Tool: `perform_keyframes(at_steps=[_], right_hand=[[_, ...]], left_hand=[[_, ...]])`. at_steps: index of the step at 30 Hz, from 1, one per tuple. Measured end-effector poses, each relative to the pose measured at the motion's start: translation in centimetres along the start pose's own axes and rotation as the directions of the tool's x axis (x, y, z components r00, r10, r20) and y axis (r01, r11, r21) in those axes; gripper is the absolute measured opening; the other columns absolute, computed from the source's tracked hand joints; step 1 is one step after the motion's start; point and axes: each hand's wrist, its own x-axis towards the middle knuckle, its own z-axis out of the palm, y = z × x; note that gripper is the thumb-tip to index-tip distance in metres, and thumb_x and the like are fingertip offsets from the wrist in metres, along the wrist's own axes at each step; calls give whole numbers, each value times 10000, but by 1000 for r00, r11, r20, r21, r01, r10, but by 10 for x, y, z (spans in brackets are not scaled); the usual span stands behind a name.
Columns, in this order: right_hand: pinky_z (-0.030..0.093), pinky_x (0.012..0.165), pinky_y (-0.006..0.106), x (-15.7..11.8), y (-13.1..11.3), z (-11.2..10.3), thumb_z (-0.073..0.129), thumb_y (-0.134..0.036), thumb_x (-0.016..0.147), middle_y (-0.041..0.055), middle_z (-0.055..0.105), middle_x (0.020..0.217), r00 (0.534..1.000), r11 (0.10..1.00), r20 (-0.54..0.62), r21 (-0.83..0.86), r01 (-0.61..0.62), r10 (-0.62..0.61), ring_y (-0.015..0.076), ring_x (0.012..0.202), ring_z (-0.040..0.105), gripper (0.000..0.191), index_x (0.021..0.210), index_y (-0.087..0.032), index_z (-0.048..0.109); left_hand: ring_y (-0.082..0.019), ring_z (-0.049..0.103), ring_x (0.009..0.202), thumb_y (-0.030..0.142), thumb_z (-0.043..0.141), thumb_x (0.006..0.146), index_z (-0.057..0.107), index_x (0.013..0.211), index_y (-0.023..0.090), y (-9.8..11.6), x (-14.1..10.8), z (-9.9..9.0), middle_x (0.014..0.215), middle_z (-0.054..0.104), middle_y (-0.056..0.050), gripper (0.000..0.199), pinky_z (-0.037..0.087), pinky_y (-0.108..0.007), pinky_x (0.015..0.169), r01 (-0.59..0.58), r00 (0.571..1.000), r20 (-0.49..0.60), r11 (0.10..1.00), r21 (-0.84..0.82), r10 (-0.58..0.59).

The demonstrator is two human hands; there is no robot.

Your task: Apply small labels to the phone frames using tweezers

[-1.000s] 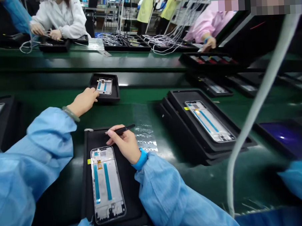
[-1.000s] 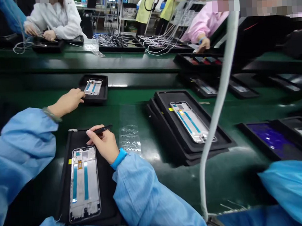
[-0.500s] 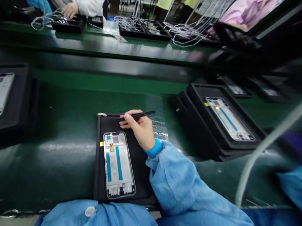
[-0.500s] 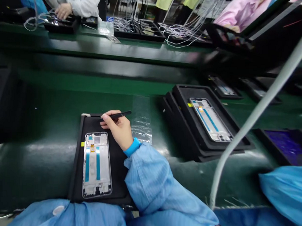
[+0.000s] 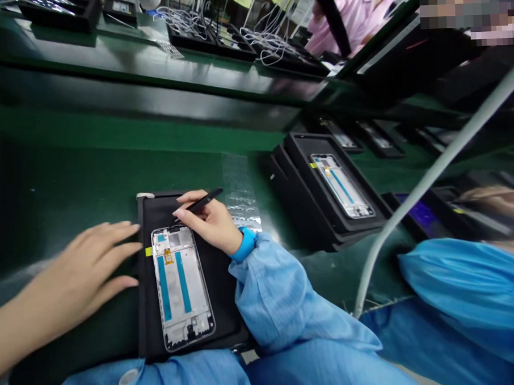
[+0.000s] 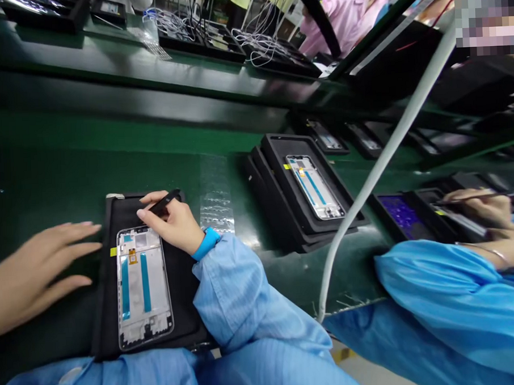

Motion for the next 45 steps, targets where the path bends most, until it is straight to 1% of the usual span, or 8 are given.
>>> perform_keyframes(at_steps=[3, 6, 15, 22, 27, 36, 41, 45], right_hand=[[538, 643, 265, -1, -3, 0, 647, -386, 794, 18, 682, 865, 997, 997, 61, -68, 42, -38, 147, 748, 665, 271, 998, -213, 610], [550, 702, 280, 1, -5, 1, 626, -380, 817, 25, 692, 905, 990, 991, 117, -100, 89, -77, 162, 822, 678, 253, 1010, -218, 611], [560, 741, 286, 6, -7, 4, 636, -366, 821, 24, 702, 949, 982, 982, 159, -143, 124, -101, 165, 862, 684, 220, 988, -224, 627], [545, 763, 301, 7, -7, 4, 638, -355, 825, 17, 708, 926, 977, 962, 155, -208, 176, -145, 171, 869, 671, 169, 936, -229, 648], [532, 702, 282, 7, -8, 4, 619, -368, 837, 13, 698, 892, 980, 963, 162, -220, 153, -118, 160, 804, 661, 156, 877, -225, 664], [530, 724, 293, 6, -8, 1, 640, -358, 820, 13, 692, 880, 974, 976, 179, -144, 166, -139, 160, 799, 656, 144, 871, -227, 677], [561, 701, 304, 4, -12, 4, 632, -341, 824, 25, 680, 896, 995, 997, 55, 2, 79, -79, 168, 813, 672, 129, 866, -220, 646], [555, 698, 282, 2, -13, 6, 630, -337, 828, 21, 684, 888, 984, 979, 118, -142, 146, -130, 155, 793, 661, 131, 885, -222, 657]], left_hand=[[-299, 467, 1238, 454, 437, 906, 513, 1250, 215, 20, 24, 32, 1348, 501, -124, 425, 418, -525, 1006, -101, 994, 55, 995, 18, 100], [-299, 472, 1226, 395, 427, 920, 501, 1258, 179, 26, 28, 45, 1318, 515, -149, 408, 428, -512, 991, -45, 999, 28, 999, 17, 44], [-272, 439, 1261, 290, 403, 927, 488, 1279, 179, 19, 25, 44, 1346, 495, -125, 380, 404, -481, 1030, 1, 999, 33, 999, -41, 0], [-287, 471, 1240, 317, 410, 920, 528, 1266, 198, 18, 24, 43, 1340, 512, -122, 384, 434, -498, 1003, -2, 1000, 27, 998, -60, 4], [-288, 476, 1238, 297, 417, 913, 531, 1269, 187, 17, 24, 44, 1337, 515, -127, 390, 425, -493, 1016, 0, 1000, 21, 998, -67, 1], [-274, 463, 1237, 251, 385, 923, 493, 1286, 168, 17, 24, 44, 1330, 511, -133, 387, 437, -487, 993, -23, 999, 25, 999, -27, 23], [-280, 460, 1242, 254, 393, 922, 492, 1287, 163, 17, 25, 44, 1330, 511, -136, 390, 426, -493, 999, -25, 999, 21, 999, -42, 26], [-273, 453, 1252, 252, 385, 922, 474, 1304, 177, 17, 24, 45, 1338, 506, -126, 399, 413, -487, 1015, -18, 1000, 20, 998, -59, 19]])
